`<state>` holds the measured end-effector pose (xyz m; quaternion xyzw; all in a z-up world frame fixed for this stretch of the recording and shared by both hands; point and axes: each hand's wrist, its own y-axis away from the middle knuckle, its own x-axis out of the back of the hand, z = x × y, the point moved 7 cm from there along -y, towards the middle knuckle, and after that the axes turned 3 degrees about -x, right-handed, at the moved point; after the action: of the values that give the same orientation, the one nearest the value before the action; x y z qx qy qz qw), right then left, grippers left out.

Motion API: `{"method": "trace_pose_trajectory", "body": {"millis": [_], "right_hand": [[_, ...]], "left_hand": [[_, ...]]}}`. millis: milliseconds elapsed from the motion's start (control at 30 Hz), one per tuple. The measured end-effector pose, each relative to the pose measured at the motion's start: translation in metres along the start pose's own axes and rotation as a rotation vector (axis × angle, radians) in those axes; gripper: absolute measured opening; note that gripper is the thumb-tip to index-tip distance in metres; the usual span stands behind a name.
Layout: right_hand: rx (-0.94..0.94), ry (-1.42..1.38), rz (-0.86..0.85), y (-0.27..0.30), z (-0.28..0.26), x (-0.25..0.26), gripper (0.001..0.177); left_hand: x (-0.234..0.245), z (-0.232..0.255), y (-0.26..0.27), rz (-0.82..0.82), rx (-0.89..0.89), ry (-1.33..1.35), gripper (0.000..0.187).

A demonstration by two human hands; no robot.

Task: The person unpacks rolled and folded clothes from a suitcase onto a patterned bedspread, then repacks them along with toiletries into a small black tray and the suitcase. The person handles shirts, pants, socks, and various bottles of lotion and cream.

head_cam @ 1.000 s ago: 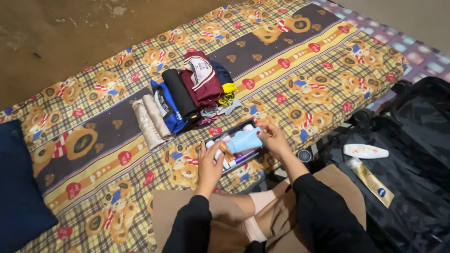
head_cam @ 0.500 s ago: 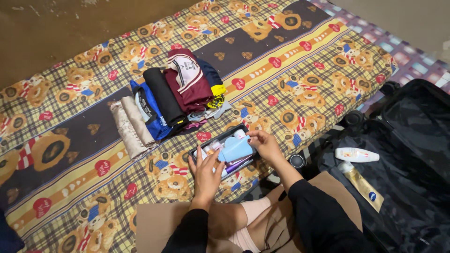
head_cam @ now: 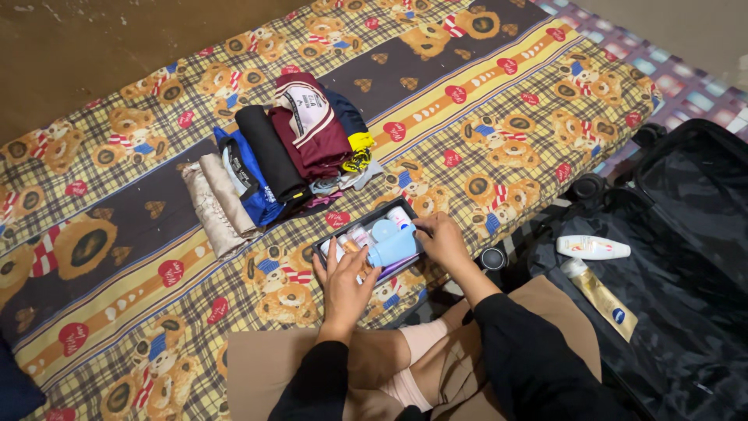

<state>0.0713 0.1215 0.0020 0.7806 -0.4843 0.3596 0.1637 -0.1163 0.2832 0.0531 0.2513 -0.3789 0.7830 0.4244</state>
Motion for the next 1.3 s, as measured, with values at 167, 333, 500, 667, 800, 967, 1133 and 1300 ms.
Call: {"method": "trace_pose_trajectory", "body": {"millis": [167,333,500,667,800,967,1133,1300], "right_hand": [[0.034,-0.012,0.008,0.009,-0.018,0.009,0.034],[0.092,0.043,0.011,0.008,-0.02,0.007,0.027],[0.138,0.065,0.035,0.008,-0.016,0.003,0.027],[0.119,0.027,0.039,0.009,-0.01,0.0,0.029],[0.074,-0.032,0.055,0.012,-0.003,0.001,0.027],[0.057,-0.049,0.133,0.024,0.0,0.019,0.028],[-0.026,-0.155,0.234,0.039,0.012,0.064,0.027],[-0.162,-0.24,0.324,0.062,0.06,0.121,0.028]], "left_hand": [[0.002,0.003,0.003,-0.003,-0.015,0.015,0.046],[-0.002,0.001,0.002,-0.016,0.012,-0.006,0.043],[-0.006,-0.003,0.003,-0.033,0.021,-0.022,0.043],[-0.007,-0.005,0.006,0.007,-0.015,-0.047,0.056],[-0.005,-0.005,0.009,0.017,-0.01,-0.049,0.061],[0.004,0.016,0.008,0.032,-0.089,-0.084,0.056],[-0.006,0.061,-0.002,0.039,-0.177,-0.06,0.058],[-0.052,0.118,-0.022,-0.003,-0.246,0.063,0.06]]}}
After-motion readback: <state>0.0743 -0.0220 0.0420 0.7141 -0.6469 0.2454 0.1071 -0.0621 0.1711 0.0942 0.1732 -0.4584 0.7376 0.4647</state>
